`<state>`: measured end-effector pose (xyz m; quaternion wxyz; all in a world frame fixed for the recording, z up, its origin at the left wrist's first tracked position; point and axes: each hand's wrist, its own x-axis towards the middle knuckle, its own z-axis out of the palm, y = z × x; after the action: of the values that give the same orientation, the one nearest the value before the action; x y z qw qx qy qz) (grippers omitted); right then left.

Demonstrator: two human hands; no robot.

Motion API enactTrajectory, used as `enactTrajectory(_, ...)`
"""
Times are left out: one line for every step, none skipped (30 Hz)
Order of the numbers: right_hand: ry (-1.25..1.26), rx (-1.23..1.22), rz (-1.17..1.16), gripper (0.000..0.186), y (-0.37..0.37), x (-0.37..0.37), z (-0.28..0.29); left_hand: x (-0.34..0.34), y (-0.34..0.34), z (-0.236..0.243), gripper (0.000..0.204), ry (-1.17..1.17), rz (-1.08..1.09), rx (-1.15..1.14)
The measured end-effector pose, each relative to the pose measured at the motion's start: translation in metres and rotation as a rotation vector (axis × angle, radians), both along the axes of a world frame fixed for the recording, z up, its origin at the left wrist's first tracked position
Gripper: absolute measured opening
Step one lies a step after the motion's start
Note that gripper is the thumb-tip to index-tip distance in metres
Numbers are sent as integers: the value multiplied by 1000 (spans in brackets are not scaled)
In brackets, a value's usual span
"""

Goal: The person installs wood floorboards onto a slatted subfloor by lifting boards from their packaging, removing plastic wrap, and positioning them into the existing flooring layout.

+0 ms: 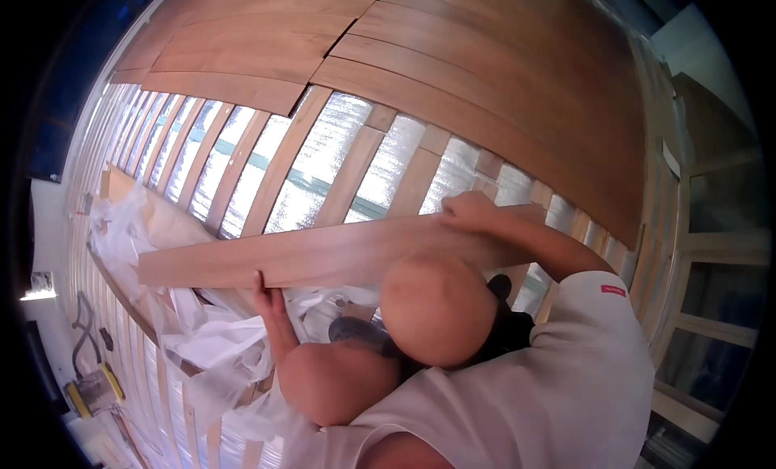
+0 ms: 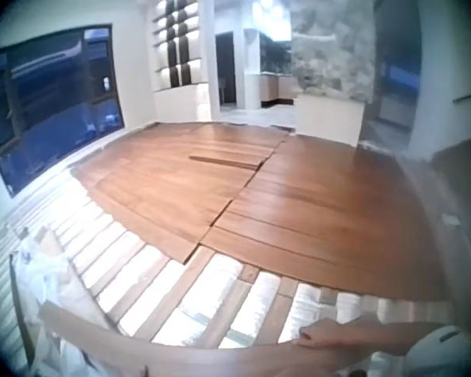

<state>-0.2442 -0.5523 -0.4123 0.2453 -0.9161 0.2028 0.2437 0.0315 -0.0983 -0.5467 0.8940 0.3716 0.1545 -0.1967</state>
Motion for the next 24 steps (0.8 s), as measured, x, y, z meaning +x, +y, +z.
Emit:
enactTrajectory(-149,-26,6,51,3,0,-5,-14,-10,4,48,9,-10,23)
enactTrajectory(-292,-61,16,52,6,1,-13,-27,-26,9,48,25,-51,13)
enactTrajectory(-428,-92,27,54,13,5,-19,-42,-40,20,49,50,-91,7)
enactTrajectory(-420,-76,49,65,24,23,-20,-56,-61,44,51,-7,-148,19)
enactTrajectory(-508,-33,99,67,41,52,-11,-63,-75,62,55,-39,-243,-15)
enactTrajectory(-601,13,154,70,60,84,0,-64,-82,64,56,-18,-351,10)
enactTrajectory(-634,31,185,74,79,111,-2,-67,-90,66,58,7,-457,41)
enactTrajectory(-636,83,213,84,88,133,-1,-77,-113,66,57,4,-466,17)
enactTrajectory(-563,81,223,90,97,149,1,-93,-135,66,56,1,-472,-8)
enactTrajectory(-502,83,244,95,110,167,5,-104,-146,63,55,-5,-487,-2)
enactTrajectory(-437,79,258,101,118,177,8,-114,-159,59,54,-9,-509,-1)
enactTrajectory(-370,32,276,106,124,180,10,-125,-172,66,52,-32,-557,-14)
enactTrajectory(-303,-14,296,111,131,182,12,-134,-183,73,50,-53,-603,-25)
enactTrajectory(-231,-60,320,116,137,185,12,-141,-187,68,49,-56,-640,10)
enactTrajectory(-202,-79,303,118,138,186,11,-147,-189,63,49,-57,-679,44)
enactTrajectory(-167,-96,286,119,136,182,6,-155,-194,63,45,-18,-669,8)
enactTrajectory(-131,-112,272,121,135,177,3,-160,-195,58,44,-32,-708,20)
enactTrajectory(-131,-62,259,122,133,169,-1,-164,-196,51,44,-47,-750,31)
enactTrajectory(-130,-14,240,122,125,159,-6,-167,-197,46,44,-61,-797,41)
enactTrajectory(-138,33,219,123,118,152,-9,-167,-196,54,46,-240,-852,198)
enactTrajectory(-146,79,197,124,110,144,-11,-162,-193,53,51,-413,-1011,366)
enactTrajectory(-146,36,179,123,103,133,-12,-156,-190,51,56,-585,-1172,536)
enactTrajectory(-146,-5,170,123,98,120,-14,-151,-185,44,61,-753,-1322,713)
enactTrajectory(-150,-49,166,123,92,108,-14,-147,-176,11,76,-1106,-1293,736)
